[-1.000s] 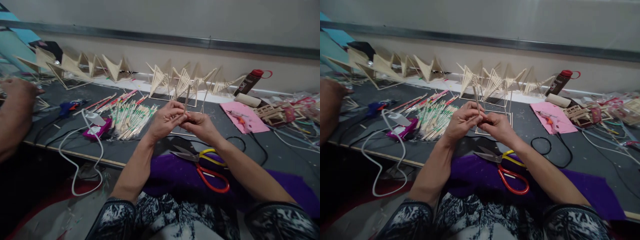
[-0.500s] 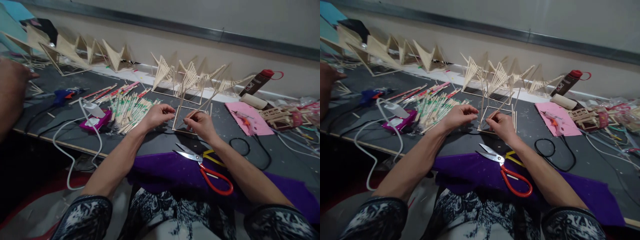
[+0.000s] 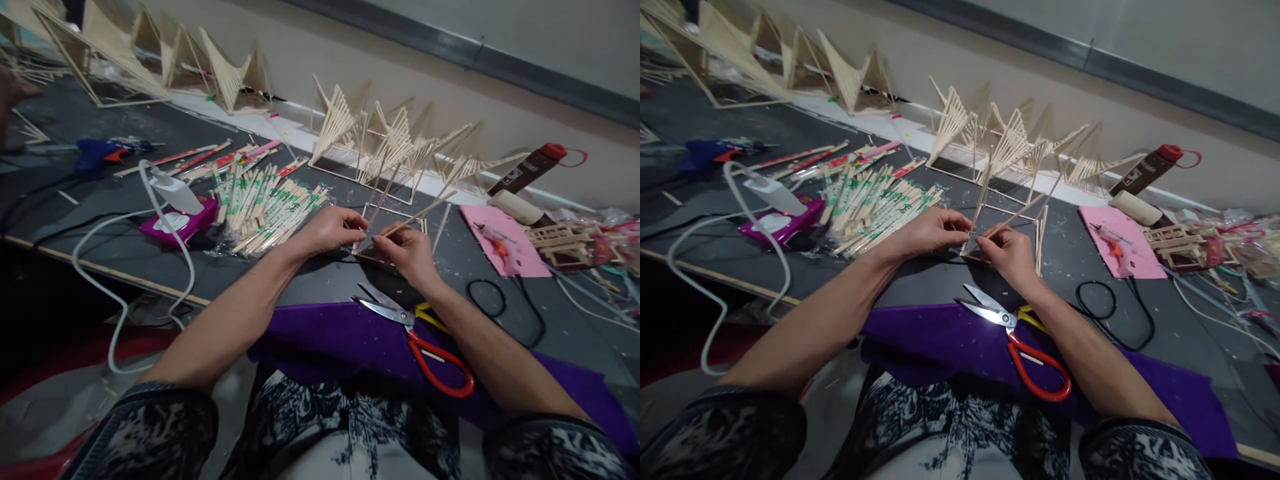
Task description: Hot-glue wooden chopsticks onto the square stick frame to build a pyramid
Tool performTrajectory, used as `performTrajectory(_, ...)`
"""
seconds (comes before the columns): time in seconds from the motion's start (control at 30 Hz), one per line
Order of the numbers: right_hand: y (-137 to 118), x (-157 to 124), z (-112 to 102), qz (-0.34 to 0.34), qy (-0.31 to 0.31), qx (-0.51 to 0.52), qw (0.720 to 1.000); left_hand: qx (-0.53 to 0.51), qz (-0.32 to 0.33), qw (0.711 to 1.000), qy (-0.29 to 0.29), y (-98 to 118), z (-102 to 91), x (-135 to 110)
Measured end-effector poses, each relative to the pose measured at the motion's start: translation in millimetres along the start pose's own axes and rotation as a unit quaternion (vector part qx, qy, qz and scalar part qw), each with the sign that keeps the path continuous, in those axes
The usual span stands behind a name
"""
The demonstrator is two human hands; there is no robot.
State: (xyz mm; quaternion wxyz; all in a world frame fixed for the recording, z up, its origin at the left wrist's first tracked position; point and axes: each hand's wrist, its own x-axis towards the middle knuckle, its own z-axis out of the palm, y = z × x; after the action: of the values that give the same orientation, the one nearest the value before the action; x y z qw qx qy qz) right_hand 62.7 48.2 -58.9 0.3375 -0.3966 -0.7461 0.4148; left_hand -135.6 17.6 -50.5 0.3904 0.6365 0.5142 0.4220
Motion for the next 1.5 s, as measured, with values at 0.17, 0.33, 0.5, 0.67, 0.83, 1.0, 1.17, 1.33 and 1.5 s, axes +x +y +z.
performTrajectory(0.17,2.1,1.2,-0.3,-0.009,0.0,-0.013,1.0,-0.009,-0.019,1.0,-0.016,2.9,2.0,-0.1)
performTrajectory(0.33,3.0,1.5,1.0,-0.021,0.006,-0.031,0.999,-0.033,-0.052,0.997,-0.035,4.7,2.9,0.0)
performTrajectory(0.5,-2.6,1.2,4.2,-0.004,0.002,-0.01,1.0,-0.044,-0.064,0.996,-0.038,1.8,3.0,1.5)
performTrajectory(0.67,-3.2,1.0,5.5,-0.002,0.005,-0.007,1.0,-0.029,-0.071,0.997,-0.034,2.2,2.6,1.7)
performTrajectory(0.83,0.8,0.9,6.3,0.0,0.003,0.005,1.0,-0.017,-0.075,0.996,-0.048,1.7,2.1,2.2)
performTrajectory(1.0,0.3,-0.1,8.5,0.006,0.003,0.015,1.0,-0.032,-0.075,0.995,-0.052,-2.9,2.8,3.3)
performTrajectory(1.17,0.2,-1.9,10.3,0.028,-0.003,0.059,0.998,-0.031,-0.069,0.996,-0.057,-0.8,2.0,2.5)
performTrajectory(1.33,3.1,-2.2,10.1,0.028,-0.01,0.069,0.997,-0.027,-0.082,0.995,-0.058,2.2,1.4,2.0)
performTrajectory(1.5,4.8,-3.5,10.2,0.032,-0.018,0.086,0.996,-0.022,-0.081,0.995,-0.056,-0.8,2.1,3.0)
